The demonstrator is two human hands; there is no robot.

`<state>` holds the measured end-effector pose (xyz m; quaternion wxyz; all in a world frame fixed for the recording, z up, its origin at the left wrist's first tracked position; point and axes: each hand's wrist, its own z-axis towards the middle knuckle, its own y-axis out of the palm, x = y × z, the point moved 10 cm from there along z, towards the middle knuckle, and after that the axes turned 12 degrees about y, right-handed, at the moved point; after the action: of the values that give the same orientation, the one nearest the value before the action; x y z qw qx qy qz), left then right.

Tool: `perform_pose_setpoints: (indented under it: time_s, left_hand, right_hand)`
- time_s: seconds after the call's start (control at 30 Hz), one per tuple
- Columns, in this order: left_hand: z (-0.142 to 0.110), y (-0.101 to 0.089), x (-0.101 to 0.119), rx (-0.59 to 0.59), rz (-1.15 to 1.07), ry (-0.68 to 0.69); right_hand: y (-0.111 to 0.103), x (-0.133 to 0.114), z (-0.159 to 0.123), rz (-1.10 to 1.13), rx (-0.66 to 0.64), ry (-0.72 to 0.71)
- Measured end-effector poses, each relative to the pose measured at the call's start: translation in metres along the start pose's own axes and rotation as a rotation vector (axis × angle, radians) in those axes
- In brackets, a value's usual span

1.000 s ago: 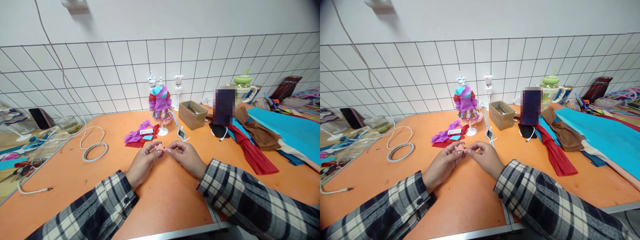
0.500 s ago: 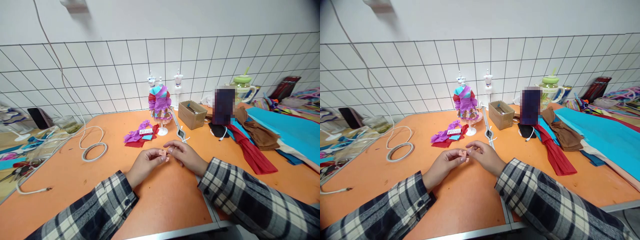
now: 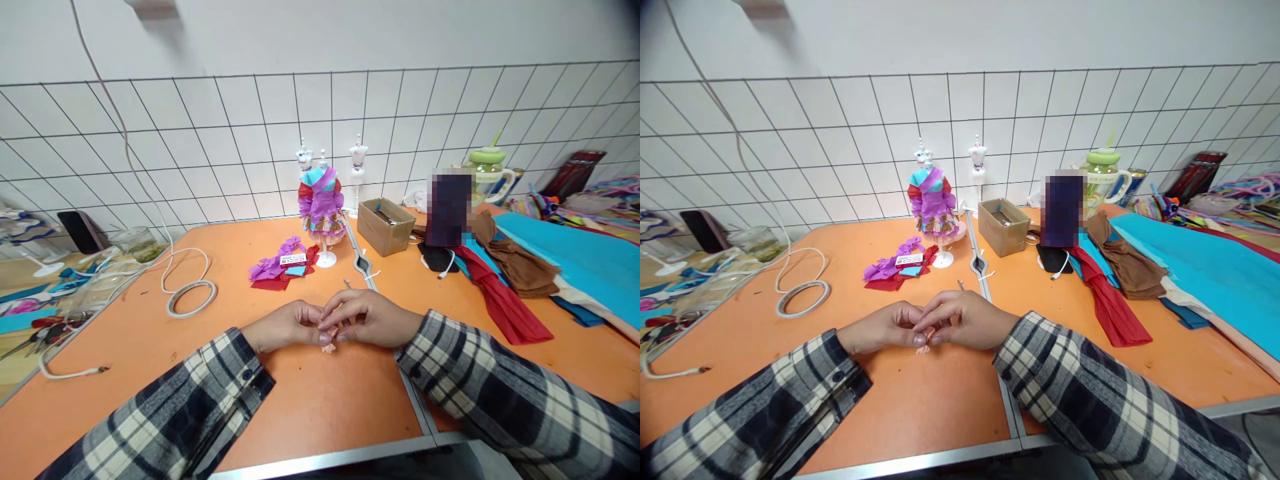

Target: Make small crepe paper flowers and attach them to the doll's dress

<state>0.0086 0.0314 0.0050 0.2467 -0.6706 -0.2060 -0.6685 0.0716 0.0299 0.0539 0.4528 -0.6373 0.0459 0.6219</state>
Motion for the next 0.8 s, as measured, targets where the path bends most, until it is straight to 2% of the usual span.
perform_pose_setpoints:
  time_s: [0.2,0.27,0.37,0.43,0.5,0.63,0.8]
  left_hand:
    - [0.001,0.000,0.005,0.012,-0.041,0.020]
    - [0.003,-0.008,0.005,0.113,-0.077,0.056]
    - [-0.001,-0.031,-0.002,0.383,-0.093,0.083]
    - [-0.005,-0.038,-0.008,0.484,-0.091,0.076]
    - [-0.005,-0.037,-0.010,0.508,-0.036,0.073]
    - [-0.005,-0.036,-0.005,0.526,0.145,0.083]
    - [-0.004,-0.035,-0.007,0.474,0.170,0.067]
  right_hand:
    - [-0.012,0.008,0.000,-0.121,0.144,0.017]
    - [-0.018,0.010,-0.001,-0.159,0.201,0.022]
    - [-0.032,0.013,-0.003,-0.216,0.340,0.055]
    - [-0.040,0.015,-0.005,-0.254,0.433,0.095]
    - [-0.041,0.015,-0.006,-0.280,0.468,0.114]
    - [-0.030,0.014,-0.005,-0.343,0.420,0.090]
    - [-0.025,0.018,-0.004,-0.388,0.369,0.109]
